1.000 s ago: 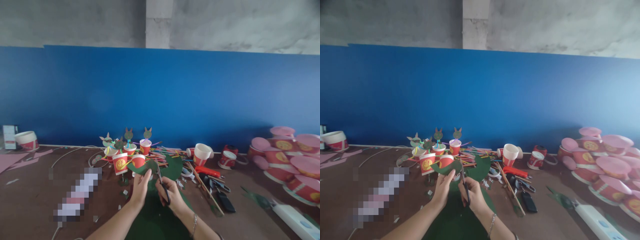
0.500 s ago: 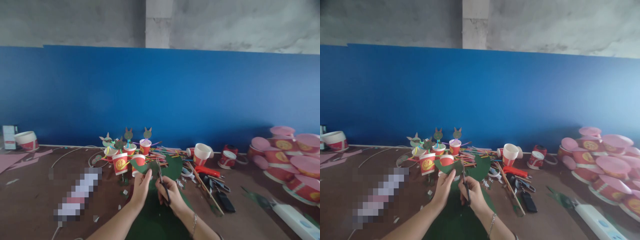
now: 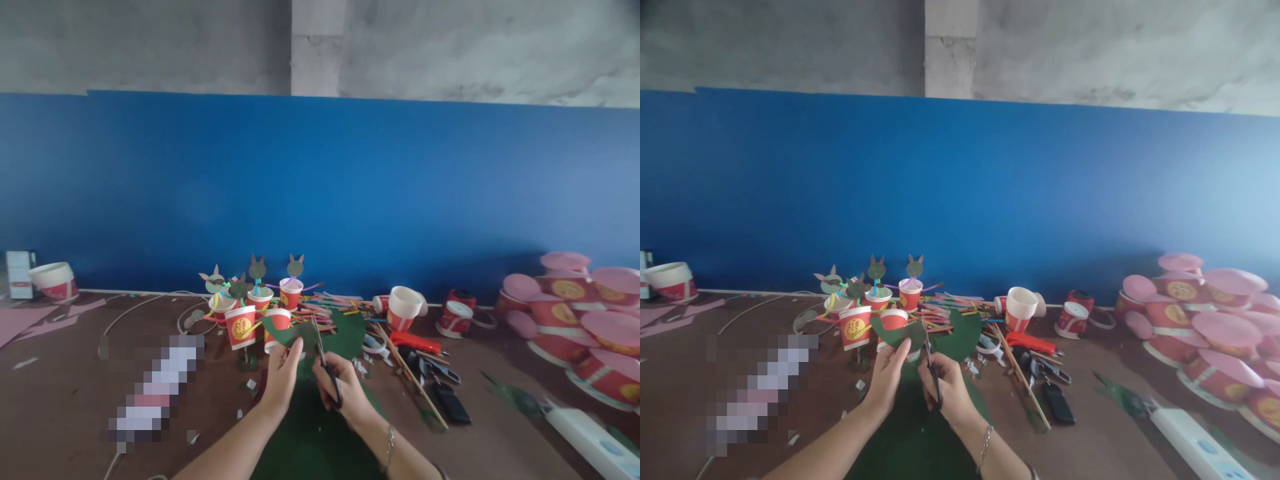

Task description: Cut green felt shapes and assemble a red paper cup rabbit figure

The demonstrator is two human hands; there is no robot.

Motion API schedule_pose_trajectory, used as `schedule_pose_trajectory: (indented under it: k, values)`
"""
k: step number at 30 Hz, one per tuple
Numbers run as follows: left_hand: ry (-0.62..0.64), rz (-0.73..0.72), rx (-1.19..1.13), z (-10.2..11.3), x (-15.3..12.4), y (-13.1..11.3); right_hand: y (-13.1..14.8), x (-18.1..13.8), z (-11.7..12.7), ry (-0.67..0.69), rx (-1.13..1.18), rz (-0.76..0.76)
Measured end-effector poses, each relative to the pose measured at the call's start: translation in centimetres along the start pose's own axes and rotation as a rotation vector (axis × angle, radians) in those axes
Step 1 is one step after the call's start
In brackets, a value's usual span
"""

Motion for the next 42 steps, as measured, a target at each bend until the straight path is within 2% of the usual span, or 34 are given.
schedule_pose_trajectory:
  k: [10, 18, 28, 34, 42]
  values:
    - [-0.017, -0.027, 0.005, 0.2, 0.2, -0.1, -0.7, 0.2, 0.1, 0.015, 0.005, 0.014]
    - [-0.065, -0.029, -0.038, 0.1, 0.3, -0.3, -0.1, 0.0, -0.1, 0.013, -0.017, -0.004]
    - [0.057, -0.076, -0.005, 0.0, 0.3, -0.7, 0.1, -0.2, 0.0, 0.019, -0.012, -0.062]
    - [0.033, -0.080, 0.049, 0.0, 0.2, -1.0, 0.6, -0.4, 0.0, 0.007, 0.003, -0.034]
    - [0.065, -0.061, 0.018, 0.0, 0.2, -1.2, 0.5, -0.3, 0.0, -0.005, -0.017, -0.031]
Point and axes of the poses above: each hand's wrist, its own x-axis towards the middle knuckle, its own z-axis out of the back of the hand, y = z × x, the point moved 1 cm from there along x, towards the middle knuckle, and after that the axes turned 8 degrees about -z, right-handed, at the moved point
